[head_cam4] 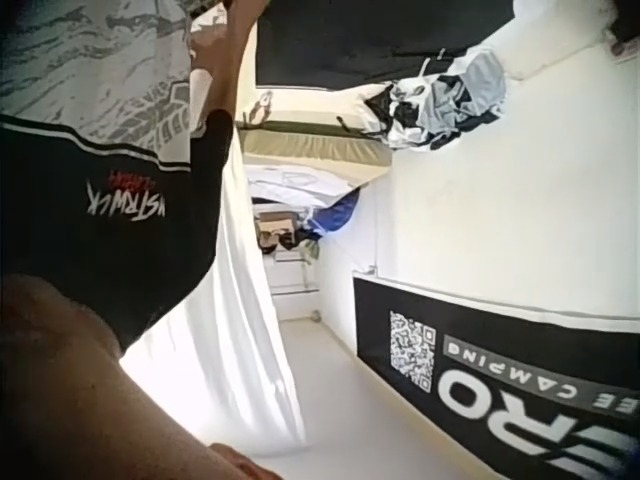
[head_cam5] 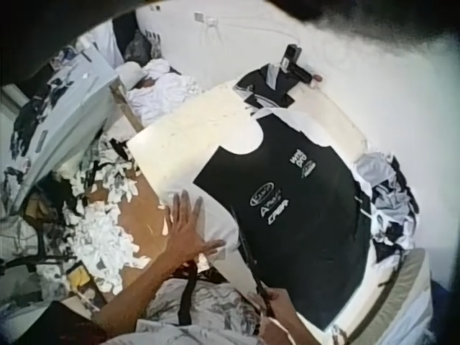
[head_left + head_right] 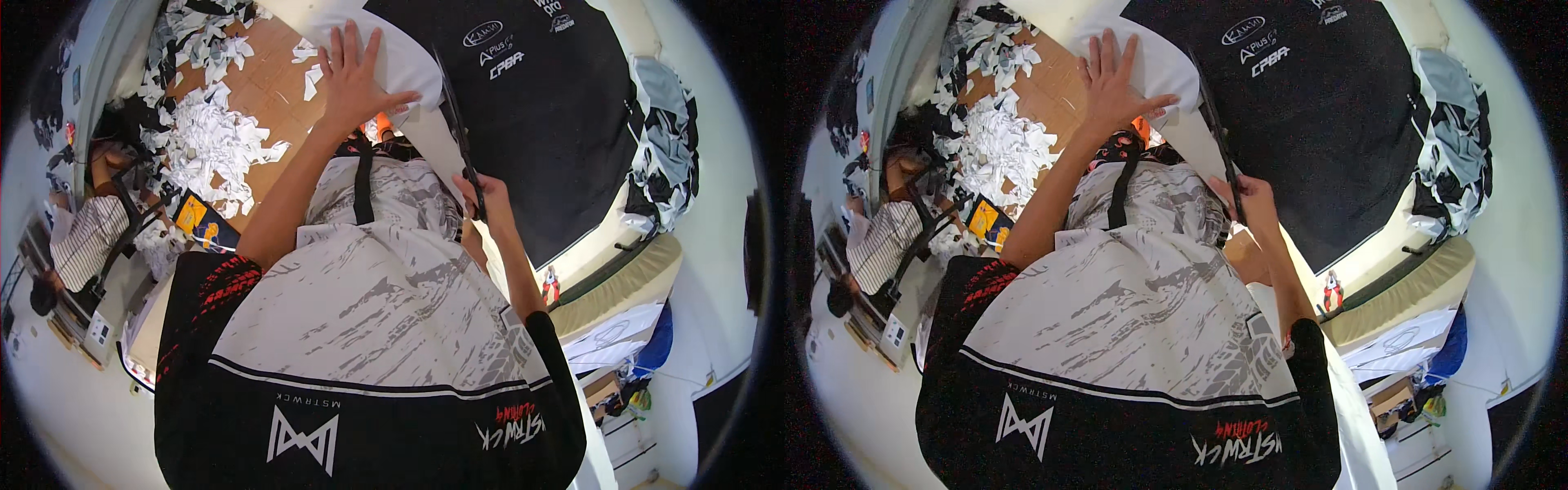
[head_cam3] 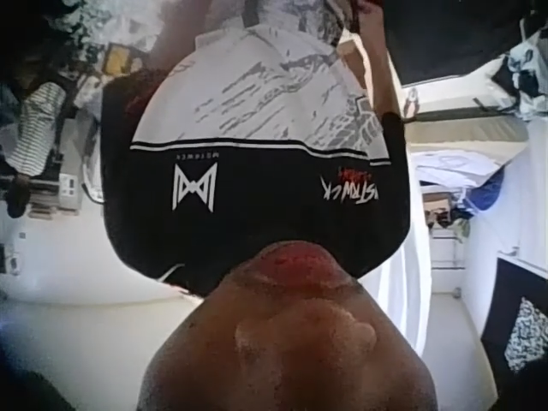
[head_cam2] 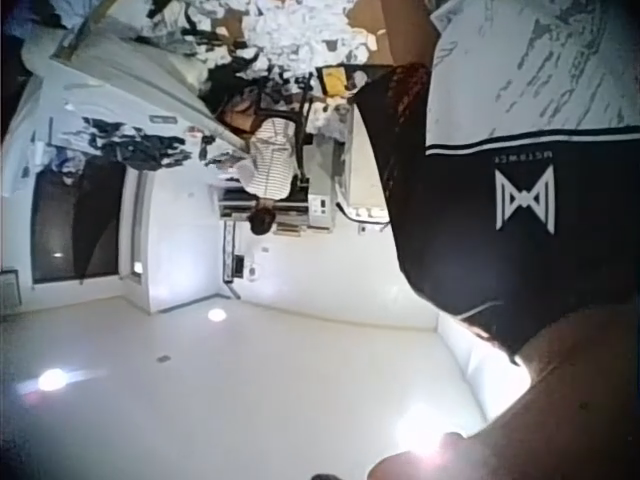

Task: Cutting out garment pattern pieces from large sheets of fabric using scissors.

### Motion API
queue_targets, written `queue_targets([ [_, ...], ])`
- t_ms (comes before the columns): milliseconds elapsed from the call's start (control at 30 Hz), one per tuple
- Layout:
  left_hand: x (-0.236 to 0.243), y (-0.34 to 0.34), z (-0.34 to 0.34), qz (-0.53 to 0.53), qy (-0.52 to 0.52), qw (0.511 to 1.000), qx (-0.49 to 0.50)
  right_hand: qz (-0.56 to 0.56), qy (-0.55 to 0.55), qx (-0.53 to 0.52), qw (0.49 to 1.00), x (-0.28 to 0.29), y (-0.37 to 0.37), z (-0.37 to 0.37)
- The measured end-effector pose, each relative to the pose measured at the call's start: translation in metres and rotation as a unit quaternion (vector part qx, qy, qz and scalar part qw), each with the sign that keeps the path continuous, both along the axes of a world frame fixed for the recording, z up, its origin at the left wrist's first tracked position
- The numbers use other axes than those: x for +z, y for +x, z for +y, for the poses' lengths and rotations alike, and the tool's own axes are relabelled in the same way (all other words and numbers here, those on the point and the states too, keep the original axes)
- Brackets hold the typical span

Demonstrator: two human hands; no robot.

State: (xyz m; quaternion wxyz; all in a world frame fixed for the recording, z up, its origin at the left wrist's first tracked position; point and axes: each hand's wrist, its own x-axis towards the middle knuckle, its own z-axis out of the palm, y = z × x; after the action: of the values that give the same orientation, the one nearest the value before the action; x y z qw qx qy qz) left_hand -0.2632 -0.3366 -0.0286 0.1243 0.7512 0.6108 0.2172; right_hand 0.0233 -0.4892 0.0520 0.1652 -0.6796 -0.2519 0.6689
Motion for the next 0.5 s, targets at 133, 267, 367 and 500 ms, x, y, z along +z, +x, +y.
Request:
queue_targets([
  [133, -0.003, -0.004, -0.001, -0.012, 0.019, 1.000, 0.003, -0.002, -0.009, 0.057, 0.998, 0.002, 0.020, 0.005],
  [267, -0.004, -0.006, 0.005, 0.001, 0.029, 1.000, -0.012, -0.007, -0.001, 0.101, 0.995, -0.005, 0.043, 0.015],
  [367, 0.002, -0.006, 0.009, 0.009, 0.022, 1.000, -0.007, -0.026, 0.000, 0.133, 0.991, -0.005, 0.056, 0.028],
  [500, 0.004, -0.015, 0.001, 0.021, 0.021, 1.000, 0.003, -0.050, 0.015, 0.177, 0.983, 0.003, 0.062, 0.037],
])
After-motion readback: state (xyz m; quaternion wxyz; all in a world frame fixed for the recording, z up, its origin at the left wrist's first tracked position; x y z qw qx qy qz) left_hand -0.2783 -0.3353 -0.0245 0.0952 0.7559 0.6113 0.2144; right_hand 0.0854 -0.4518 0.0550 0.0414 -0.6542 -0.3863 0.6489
